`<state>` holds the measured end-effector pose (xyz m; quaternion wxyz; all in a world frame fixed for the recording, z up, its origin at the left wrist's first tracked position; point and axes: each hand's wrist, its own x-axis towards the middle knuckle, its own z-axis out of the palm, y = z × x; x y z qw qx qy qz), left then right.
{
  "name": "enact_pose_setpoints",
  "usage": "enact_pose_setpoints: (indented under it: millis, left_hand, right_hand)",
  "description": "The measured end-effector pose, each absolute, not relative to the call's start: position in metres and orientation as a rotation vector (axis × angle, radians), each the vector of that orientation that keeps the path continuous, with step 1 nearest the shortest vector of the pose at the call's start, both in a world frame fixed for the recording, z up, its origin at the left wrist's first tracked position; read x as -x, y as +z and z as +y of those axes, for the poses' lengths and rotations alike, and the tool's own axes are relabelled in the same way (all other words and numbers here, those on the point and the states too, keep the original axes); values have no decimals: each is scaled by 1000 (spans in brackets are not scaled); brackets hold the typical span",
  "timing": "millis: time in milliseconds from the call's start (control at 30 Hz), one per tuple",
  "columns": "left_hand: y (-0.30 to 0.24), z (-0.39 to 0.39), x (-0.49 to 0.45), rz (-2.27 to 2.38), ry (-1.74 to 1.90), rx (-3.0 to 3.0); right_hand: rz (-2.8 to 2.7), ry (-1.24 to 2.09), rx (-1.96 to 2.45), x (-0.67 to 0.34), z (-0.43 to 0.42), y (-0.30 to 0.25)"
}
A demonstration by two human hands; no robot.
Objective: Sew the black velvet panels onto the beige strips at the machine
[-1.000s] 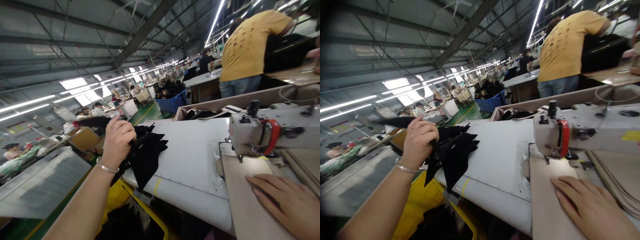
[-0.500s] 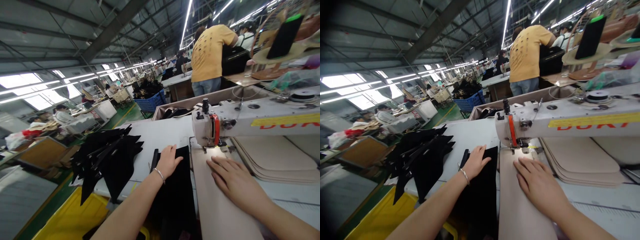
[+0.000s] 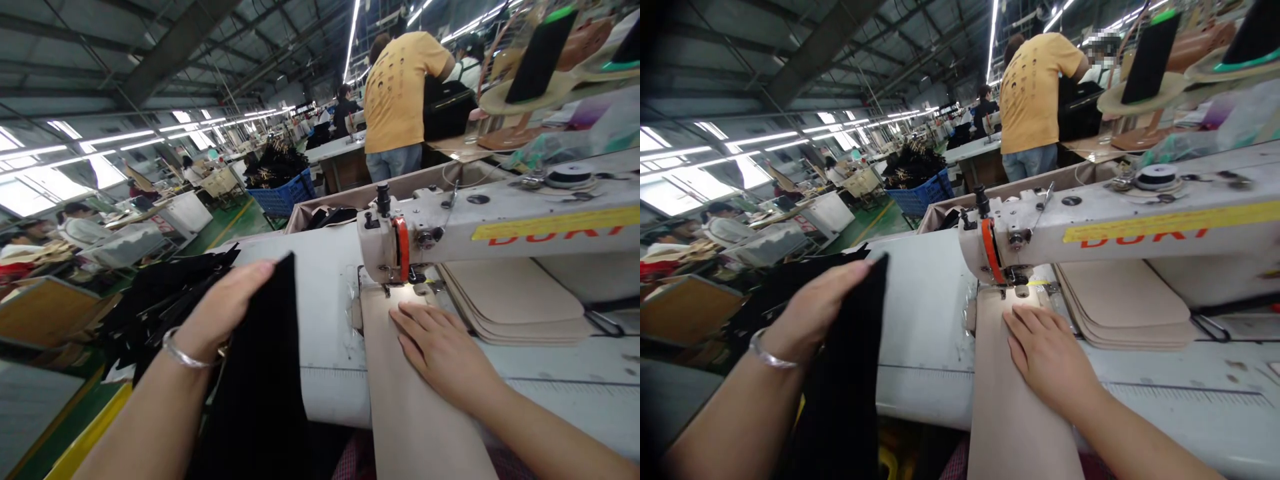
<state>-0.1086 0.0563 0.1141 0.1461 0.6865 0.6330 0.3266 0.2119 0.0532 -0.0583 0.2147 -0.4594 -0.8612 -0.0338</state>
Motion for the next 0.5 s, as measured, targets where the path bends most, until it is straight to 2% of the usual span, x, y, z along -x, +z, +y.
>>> enact_pose_setpoints:
  millis: [67,100,267,500]
  left_hand:
    - [85,66,73,1531,526,-2107]
    - [65,72,53,1432,449,-2137]
    - [-20,100,-14,1461,636,-2234]
    - [-27,119,-20,1509,657,-2283]
  right_hand:
    - [-2391,-95,1271,-212,53,-57]
    - [-2393,-94,1269,-212,53,-57]
    - [-2404,-75,1268,-215,54,-55]
    - [-2382,-50,1285,-213,56,-56]
